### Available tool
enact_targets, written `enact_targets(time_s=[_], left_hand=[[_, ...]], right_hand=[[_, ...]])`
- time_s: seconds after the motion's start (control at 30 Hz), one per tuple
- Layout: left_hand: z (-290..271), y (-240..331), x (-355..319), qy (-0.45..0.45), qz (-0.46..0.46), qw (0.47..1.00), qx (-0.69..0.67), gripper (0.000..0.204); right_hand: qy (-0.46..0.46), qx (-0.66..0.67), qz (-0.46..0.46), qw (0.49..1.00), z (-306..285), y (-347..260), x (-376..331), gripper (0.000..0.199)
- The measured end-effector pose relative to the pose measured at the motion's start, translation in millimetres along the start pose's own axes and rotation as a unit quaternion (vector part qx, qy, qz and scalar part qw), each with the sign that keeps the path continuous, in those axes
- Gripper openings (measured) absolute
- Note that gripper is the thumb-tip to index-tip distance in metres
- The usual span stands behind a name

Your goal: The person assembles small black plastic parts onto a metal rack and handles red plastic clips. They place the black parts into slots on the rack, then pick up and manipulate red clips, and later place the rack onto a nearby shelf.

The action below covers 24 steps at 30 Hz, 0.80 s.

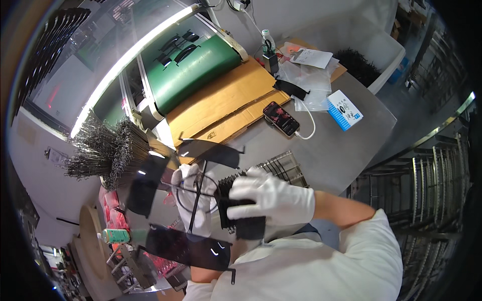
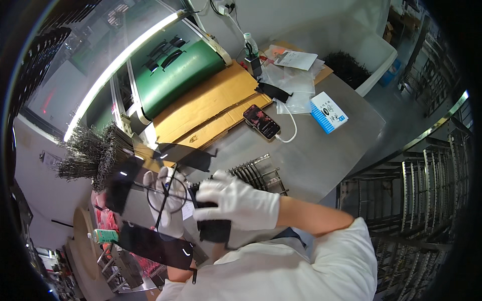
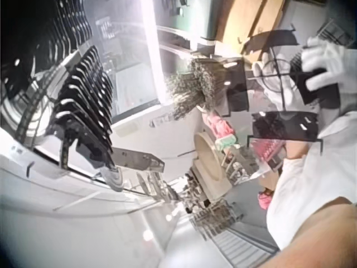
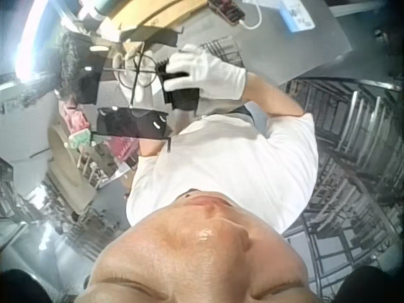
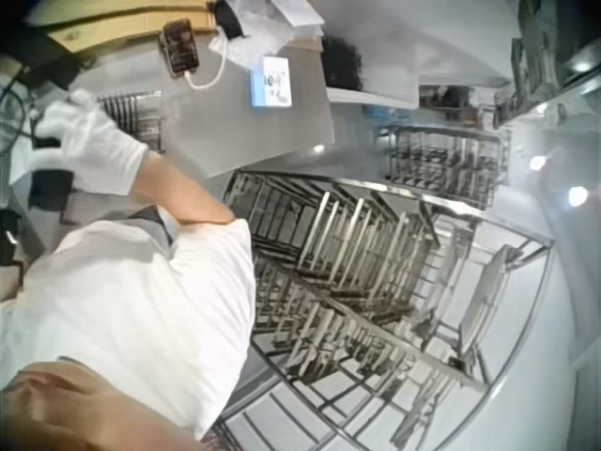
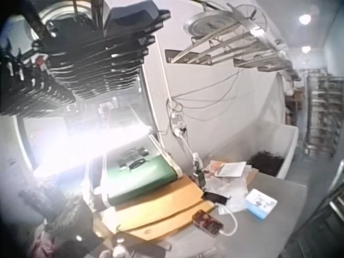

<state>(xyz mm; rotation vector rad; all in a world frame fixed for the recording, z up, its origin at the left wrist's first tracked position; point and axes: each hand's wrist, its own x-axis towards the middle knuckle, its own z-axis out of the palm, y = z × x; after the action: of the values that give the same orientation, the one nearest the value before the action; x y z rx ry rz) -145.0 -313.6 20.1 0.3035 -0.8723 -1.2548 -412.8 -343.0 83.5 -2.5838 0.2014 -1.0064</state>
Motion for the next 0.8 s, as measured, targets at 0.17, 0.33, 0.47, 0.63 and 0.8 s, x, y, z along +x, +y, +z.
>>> enact_targets(time_s=[0.17,0.33,0.47,0.63,0.8], left_hand=[[60,1,10,0.229,0.016,0.973,0.020,0.077],[132,-42,17,-0.099,0.155,0.799,0.572,0.091],[127,-26,29,-0.166,0.128,0.771,0.602,0.082],[59,37,21,-0.024,-0.085,0.987,-0.132,0.039],[42,48,-6,-0.033,-0.026,0.999,-0.035,0.052]], right_hand=[[0.336,0.441,0.382,0.739,31,-1,-72,0.063],[0.008,-0.021,0.456,0.890,34,1,-41,0.067],[-0.038,-0.055,0.433,0.899,30,-7,-35,0.073],[0.024,0.157,0.518,0.841,-20,10,-88,0.067],[0.161,0.348,0.532,0.755,14,44,-153,0.062]])
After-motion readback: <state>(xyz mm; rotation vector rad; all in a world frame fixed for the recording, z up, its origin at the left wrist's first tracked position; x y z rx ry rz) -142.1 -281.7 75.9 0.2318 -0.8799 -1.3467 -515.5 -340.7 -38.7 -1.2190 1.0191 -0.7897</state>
